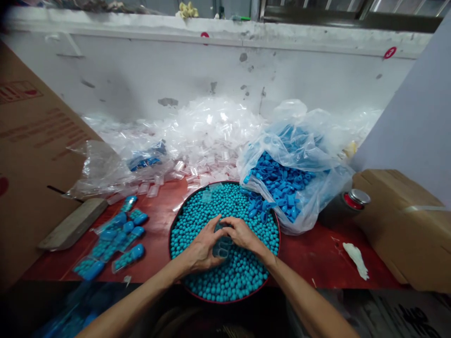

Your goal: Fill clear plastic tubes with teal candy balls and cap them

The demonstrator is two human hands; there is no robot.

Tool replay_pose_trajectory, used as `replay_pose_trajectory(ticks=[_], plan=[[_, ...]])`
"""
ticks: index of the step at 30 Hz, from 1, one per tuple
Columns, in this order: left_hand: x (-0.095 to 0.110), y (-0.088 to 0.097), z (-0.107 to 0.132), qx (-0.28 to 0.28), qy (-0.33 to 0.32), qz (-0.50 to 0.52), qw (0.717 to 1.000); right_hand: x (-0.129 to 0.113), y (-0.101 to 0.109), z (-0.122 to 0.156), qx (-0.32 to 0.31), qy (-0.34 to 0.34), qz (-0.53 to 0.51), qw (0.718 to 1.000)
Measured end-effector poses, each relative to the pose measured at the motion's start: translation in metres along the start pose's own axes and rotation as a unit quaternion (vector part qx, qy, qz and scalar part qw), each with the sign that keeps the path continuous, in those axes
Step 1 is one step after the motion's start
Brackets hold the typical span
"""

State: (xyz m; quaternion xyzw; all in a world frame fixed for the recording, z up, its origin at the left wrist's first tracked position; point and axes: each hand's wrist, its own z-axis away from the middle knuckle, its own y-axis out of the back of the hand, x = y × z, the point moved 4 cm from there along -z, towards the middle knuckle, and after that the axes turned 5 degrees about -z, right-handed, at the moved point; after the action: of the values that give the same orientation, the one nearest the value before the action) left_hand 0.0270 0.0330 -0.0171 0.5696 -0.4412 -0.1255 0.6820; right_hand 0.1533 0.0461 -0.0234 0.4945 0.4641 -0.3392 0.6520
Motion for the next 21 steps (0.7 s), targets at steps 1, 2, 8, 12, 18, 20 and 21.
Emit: replay_pose_trajectory(ticks=[1, 2, 8, 12, 18, 20, 21], plan=[[0.000, 0.000, 0.000, -0.001, 0.000, -0.006, 1.000, 0.000, 0.000, 0.002, -0.003, -0.008, -0.002, 1.000], [0.000, -0.001, 0.000, -0.002, 0.002, -0.015, 1.000, 0.000, 0.000, 0.003, -0.003, -0.011, 0.000, 1.000], [0.000, -0.003, 0.000, -0.029, 0.026, -0.050, 0.998, -0.004, 0.007, 0.008, 0.080, 0.007, 0.049, 0.996], [0.001, -0.004, -0.002, -0.042, 0.071, -0.058, 0.995, -0.009, 0.004, 0.016, 0.068, 0.001, 0.033, 0.997], [0.003, -0.003, -0.004, -0.040, 0.100, -0.018, 0.994, -0.013, 0.003, 0.039, 0.083, 0.042, 0.113, 0.989], [0.001, -0.004, -0.004, -0.017, 0.087, 0.016, 0.996, -0.010, 0.002, 0.041, 0.083, 0.035, 0.133, 0.987], [-0.001, -0.004, -0.004, -0.002, 0.077, 0.039, 0.996, -0.008, 0.003, 0.040, 0.087, 0.029, 0.143, 0.986]])
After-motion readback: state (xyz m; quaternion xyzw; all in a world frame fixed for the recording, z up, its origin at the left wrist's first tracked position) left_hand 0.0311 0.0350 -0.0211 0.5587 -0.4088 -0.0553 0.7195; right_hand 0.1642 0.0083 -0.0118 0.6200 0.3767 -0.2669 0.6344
